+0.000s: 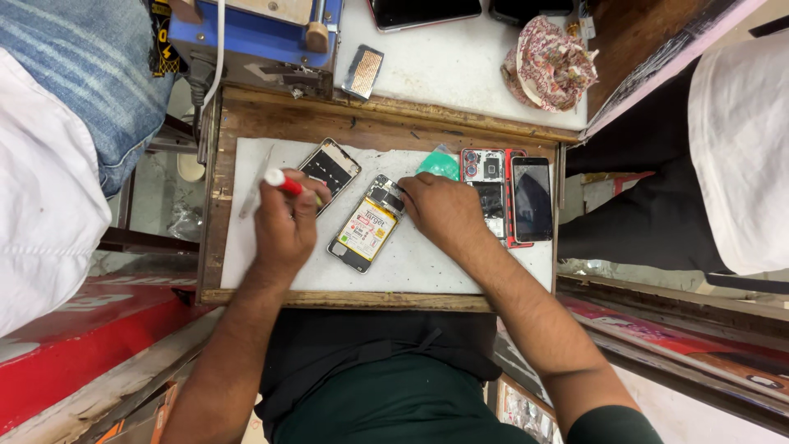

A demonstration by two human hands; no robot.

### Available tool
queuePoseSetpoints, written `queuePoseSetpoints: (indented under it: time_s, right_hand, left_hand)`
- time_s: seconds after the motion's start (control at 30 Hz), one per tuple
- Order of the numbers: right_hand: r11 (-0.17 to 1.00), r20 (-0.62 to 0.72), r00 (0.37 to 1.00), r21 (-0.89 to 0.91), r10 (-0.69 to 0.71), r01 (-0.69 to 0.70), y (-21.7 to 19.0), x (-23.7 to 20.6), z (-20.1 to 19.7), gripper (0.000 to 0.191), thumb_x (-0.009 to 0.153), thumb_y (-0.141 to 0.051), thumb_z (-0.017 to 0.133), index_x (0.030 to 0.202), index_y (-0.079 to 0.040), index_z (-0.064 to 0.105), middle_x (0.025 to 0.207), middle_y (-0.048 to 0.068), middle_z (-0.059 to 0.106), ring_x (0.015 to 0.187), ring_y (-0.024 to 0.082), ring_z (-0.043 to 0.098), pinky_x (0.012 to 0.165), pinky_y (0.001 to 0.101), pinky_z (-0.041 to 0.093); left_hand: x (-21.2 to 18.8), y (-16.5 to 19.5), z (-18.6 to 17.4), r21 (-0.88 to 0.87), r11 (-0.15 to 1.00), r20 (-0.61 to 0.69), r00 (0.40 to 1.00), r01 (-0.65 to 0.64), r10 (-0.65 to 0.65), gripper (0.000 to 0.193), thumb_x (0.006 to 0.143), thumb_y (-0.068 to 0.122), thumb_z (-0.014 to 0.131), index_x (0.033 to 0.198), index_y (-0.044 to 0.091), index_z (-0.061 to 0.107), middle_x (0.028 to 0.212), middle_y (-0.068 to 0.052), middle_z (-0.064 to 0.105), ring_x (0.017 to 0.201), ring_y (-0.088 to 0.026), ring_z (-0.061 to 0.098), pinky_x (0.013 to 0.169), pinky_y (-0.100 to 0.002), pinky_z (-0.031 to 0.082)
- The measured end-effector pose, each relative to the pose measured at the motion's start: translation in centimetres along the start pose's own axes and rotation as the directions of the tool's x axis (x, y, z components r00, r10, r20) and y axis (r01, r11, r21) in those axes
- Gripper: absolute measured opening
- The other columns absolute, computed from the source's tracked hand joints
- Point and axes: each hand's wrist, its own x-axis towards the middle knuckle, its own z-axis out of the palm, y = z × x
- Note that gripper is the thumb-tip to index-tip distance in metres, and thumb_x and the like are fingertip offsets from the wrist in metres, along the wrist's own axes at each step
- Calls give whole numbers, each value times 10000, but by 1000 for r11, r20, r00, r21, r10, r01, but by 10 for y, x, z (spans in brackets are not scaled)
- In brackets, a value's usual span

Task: The person uses a prying tool to separate the screen from the smartphone frame, then uses a screwdriver to remove screws from the internal chassis. The person handles the phone, screen, and internal components on a workbench.

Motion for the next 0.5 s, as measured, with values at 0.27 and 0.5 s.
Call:
queuePoseSetpoints:
  time_s: [0.27,0.5]
  right_hand:
    - [973,-77,985,-183,-157,141,-8,-9,13,350,865,-95,650,1211,-44,647,980,107,666,908,277,690,705,381,588]
    - [936,-57,971,-281,-234,209,-13,-12,11,488,826,-90,650,1297,26,595,979,110,636,882,242,686,590,340,595]
  left_hand:
    - [-18,16,41,-63,963,223,944,262,-242,312,1095,250,515,1256,-7,439,920,-119,742,812,-184,772,714,-312,625]
    - [-12,19,38,-42,947,261,919,317,-296,309,1100,252,489,1243,-19,450,887,-114,754,789,-181,777,721,-316,639]
